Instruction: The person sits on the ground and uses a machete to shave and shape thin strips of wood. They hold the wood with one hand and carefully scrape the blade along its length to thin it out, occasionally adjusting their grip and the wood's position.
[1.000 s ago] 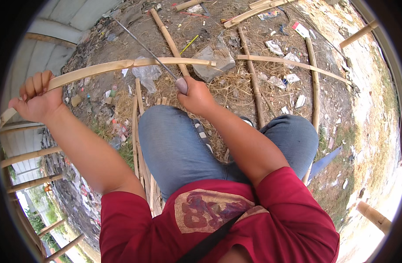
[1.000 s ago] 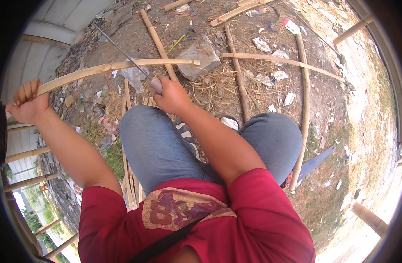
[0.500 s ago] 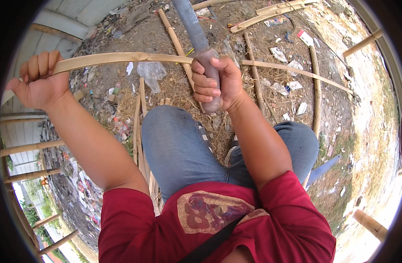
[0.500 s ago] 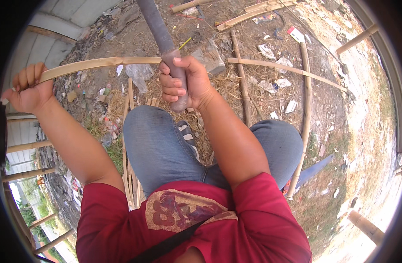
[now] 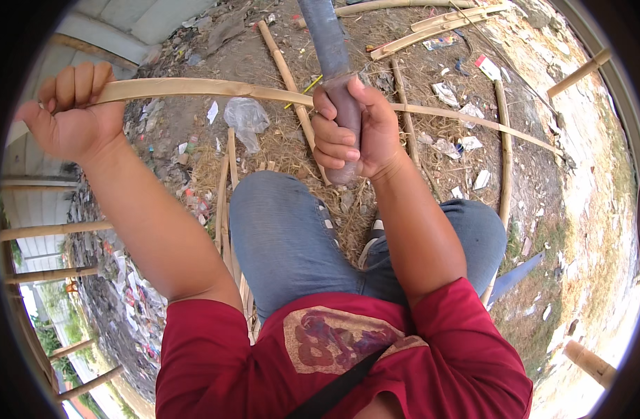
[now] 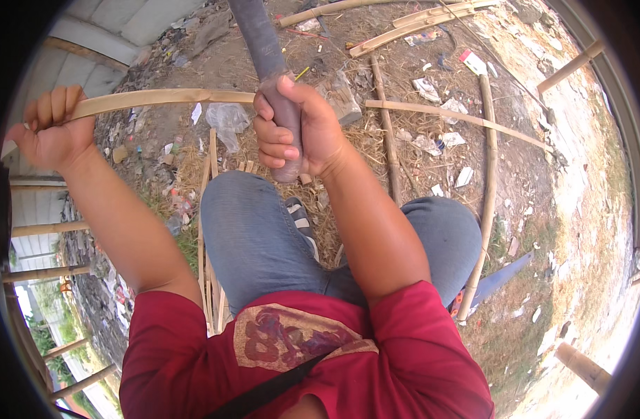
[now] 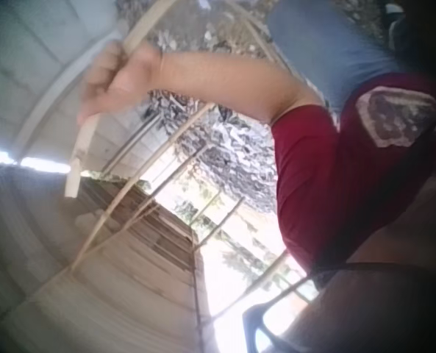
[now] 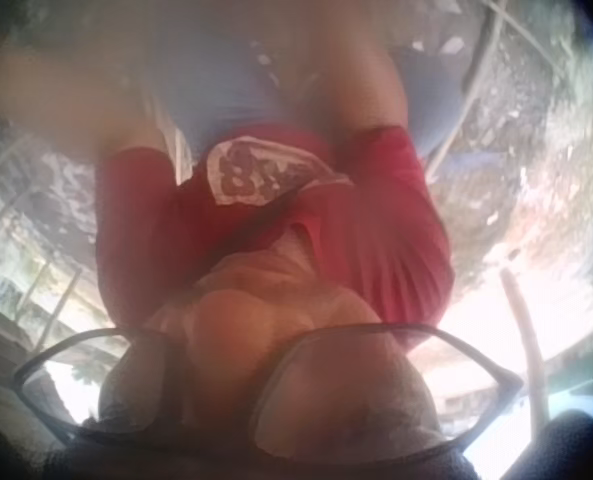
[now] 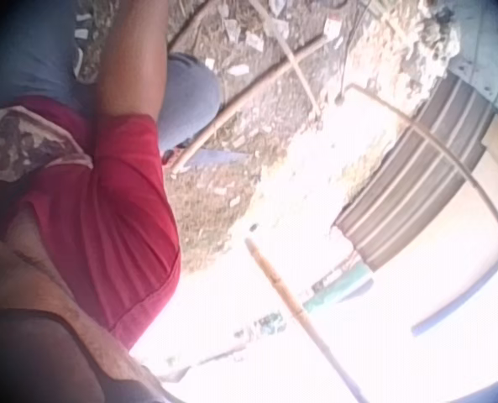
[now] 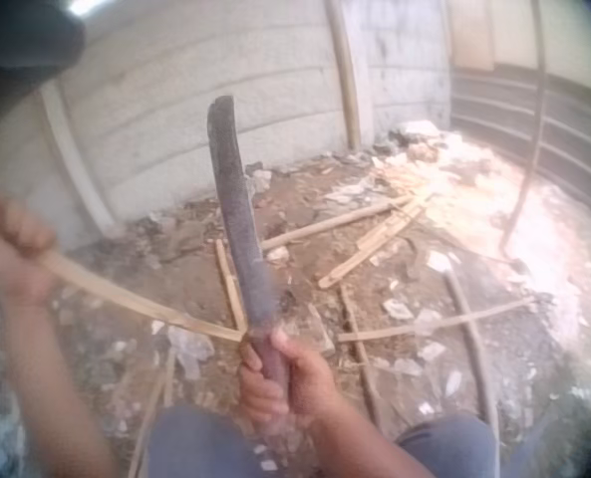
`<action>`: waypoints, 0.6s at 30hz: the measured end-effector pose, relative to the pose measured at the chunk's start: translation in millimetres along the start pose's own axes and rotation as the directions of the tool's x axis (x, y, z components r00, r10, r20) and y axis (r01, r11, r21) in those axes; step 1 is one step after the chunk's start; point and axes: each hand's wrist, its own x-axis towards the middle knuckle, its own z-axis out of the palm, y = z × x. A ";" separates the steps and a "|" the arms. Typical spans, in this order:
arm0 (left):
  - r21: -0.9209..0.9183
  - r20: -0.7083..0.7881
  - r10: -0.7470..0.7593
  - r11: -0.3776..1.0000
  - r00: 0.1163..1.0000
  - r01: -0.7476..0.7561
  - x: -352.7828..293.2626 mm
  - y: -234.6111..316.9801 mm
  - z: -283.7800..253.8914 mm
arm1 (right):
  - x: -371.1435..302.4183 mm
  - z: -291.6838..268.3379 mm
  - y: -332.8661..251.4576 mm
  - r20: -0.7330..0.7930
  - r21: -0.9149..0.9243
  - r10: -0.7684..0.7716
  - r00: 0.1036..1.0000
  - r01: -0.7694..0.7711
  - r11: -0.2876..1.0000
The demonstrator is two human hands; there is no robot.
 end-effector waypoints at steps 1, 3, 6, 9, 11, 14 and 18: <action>0.018 -0.015 0.022 1.000 1.000 -0.022 -1.0 -2.0 6.2 | 0.2 5.5 -1.5 -0.079 -0.113 -0.010 0.997 0.001 0.994; 0.054 -0.043 0.067 0.996 0.997 -0.065 -3.3 -7.6 18.7 | 2.6 15.4 -0.1 -0.250 -0.526 -0.140 0.958 -0.013 0.851; 0.039 0.045 0.087 0.995 0.995 -0.089 0.7 -5.8 17.8 | 10.1 30.5 10.2 -0.282 -0.892 -0.358 0.890 -0.106 0.439; 0.139 -0.167 0.127 0.985 0.978 -0.104 2.3 -15.6 41.9 | 21.0 33.5 44.3 -0.161 -0.982 -0.517 0.841 -0.082 0.172; 0.247 -0.203 0.169 0.962 0.964 -0.117 5.3 -22.2 56.6 | 24.3 25.4 66.8 -0.266 -0.963 -0.483 0.834 -0.216 0.158; 0.320 -0.251 0.213 0.939 0.944 -0.127 7.6 -23.6 61.3 | 30.4 11.4 88.1 -0.342 -0.937 -0.472 0.813 -0.331 0.109; 0.296 -0.355 0.241 0.946 0.903 -0.136 16.2 -24.8 40.8 | 25.0 23.6 92.5 -0.317 -0.948 -0.473 0.822 -0.294 0.125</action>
